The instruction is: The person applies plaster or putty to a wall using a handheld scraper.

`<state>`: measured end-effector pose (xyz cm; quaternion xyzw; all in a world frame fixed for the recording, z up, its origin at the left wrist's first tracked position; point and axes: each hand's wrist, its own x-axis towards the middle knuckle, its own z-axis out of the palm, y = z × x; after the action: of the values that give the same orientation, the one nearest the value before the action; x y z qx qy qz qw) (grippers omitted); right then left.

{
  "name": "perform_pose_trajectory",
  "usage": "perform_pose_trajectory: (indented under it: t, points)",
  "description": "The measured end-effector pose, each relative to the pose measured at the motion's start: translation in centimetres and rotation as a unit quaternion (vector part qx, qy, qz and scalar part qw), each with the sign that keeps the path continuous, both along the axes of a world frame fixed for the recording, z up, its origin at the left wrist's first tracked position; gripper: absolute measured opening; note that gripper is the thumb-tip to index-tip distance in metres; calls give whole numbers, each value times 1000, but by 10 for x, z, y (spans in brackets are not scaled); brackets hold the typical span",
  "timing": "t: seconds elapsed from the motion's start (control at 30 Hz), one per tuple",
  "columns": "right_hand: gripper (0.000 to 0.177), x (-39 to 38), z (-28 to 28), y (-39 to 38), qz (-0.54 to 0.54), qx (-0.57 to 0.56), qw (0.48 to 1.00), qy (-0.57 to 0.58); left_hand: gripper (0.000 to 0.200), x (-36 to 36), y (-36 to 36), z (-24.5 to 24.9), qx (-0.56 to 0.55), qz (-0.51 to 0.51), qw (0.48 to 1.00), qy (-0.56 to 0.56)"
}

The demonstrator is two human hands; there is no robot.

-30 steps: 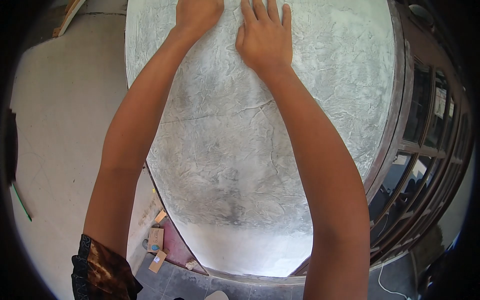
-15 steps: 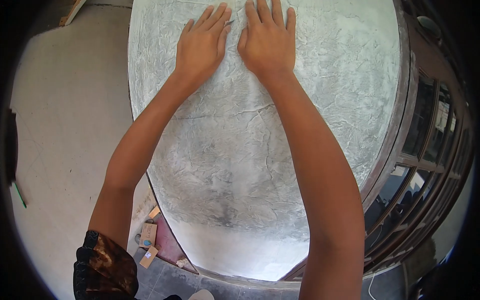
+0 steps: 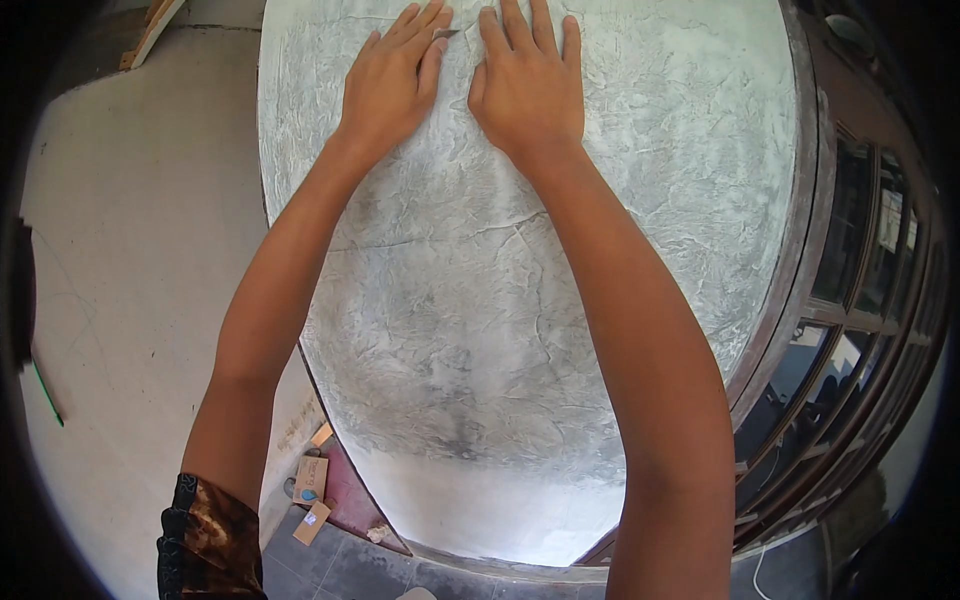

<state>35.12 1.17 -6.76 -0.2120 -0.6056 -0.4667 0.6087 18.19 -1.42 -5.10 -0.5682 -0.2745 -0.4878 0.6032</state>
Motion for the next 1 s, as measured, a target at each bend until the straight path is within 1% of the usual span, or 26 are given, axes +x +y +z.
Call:
perform_pose_trajectory:
  t: [0.03,0.07,0.1,0.13,0.17,0.27,0.3,0.37,0.4,0.43,0.5,0.53,0.57,0.6,0.63,0.67,0.73,0.77,0.8,0.83,0.93,0.97,1.0]
  points:
    - [51,0,0,0,-8,0,1000,2,37,-3,1,21,-1,-1,1000,3]
    - [51,1,-1,0,-17,0,1000,1,38,-5,0,46,-11,-7,1000,-20]
    - [51,1,0,1,-20,0,1000,-1,41,-3,-4,57,-21,-13,999,-45]
    - [51,0,1,3,-20,9,1000,0,39,0,-4,56,-42,-19,997,-54]
    - [51,0,0,4,-18,17,1000,1,39,2,-2,43,-45,-20,997,-56]
    - [51,1,-1,2,-2,4,1000,-4,38,6,-5,-36,-57,23,998,-20]
    - [51,0,0,2,0,3,1000,2,38,6,-7,-32,-58,26,998,-15]
    - [52,0,0,1,5,6,1000,-1,39,5,-8,-13,-61,48,996,-35]
    - [52,1,-1,1,4,6,1000,4,41,6,-8,12,-50,23,997,-55]
    - [52,0,-2,1,3,9,1000,2,41,5,-4,31,-51,22,997,-54]
    - [52,1,1,1,-1,19,1000,-2,42,6,1,58,-25,5,996,-89]
    - [52,0,1,2,-5,25,1000,0,41,5,3,52,-9,-7,998,-67]
    - [52,0,-1,3,-8,26,1000,-1,41,5,9,29,-11,-7,997,-70]
    - [52,0,-1,3,-7,25,1000,-6,39,9,7,-5,1,5,998,-56]
    - [52,0,-1,3,-6,20,1000,-8,38,11,6,-25,12,18,999,-41]
    - [52,0,-1,3,-4,16,1000,-6,38,8,8,-31,11,20,999,-44]
    - [53,1,-3,2,-10,11,1000,-2,40,2,7,-32,16,12,1000,-23]
    - [53,0,-2,1,-18,8,1000,-4,40,-1,8,-14,19,11,999,-25]
    - [53,-1,-2,1,-18,9,1000,-6,38,0,3,20,1,-4,999,-40]
    - [53,0,-3,0,-21,5,1000,-6,40,0,1,39,-16,-21,998,-53]
    - [54,2,0,0,-24,5,1000,-6,39,-2,7,39,-15,-34,999,-24]
    - [54,1,-2,1,-20,2,1000,-7,39,-3,12,22,-17,-34,999,-30]
    - [54,0,-1,1,-19,1,1000,-13,38,-3,15,-6,1,-16,1000,-26]
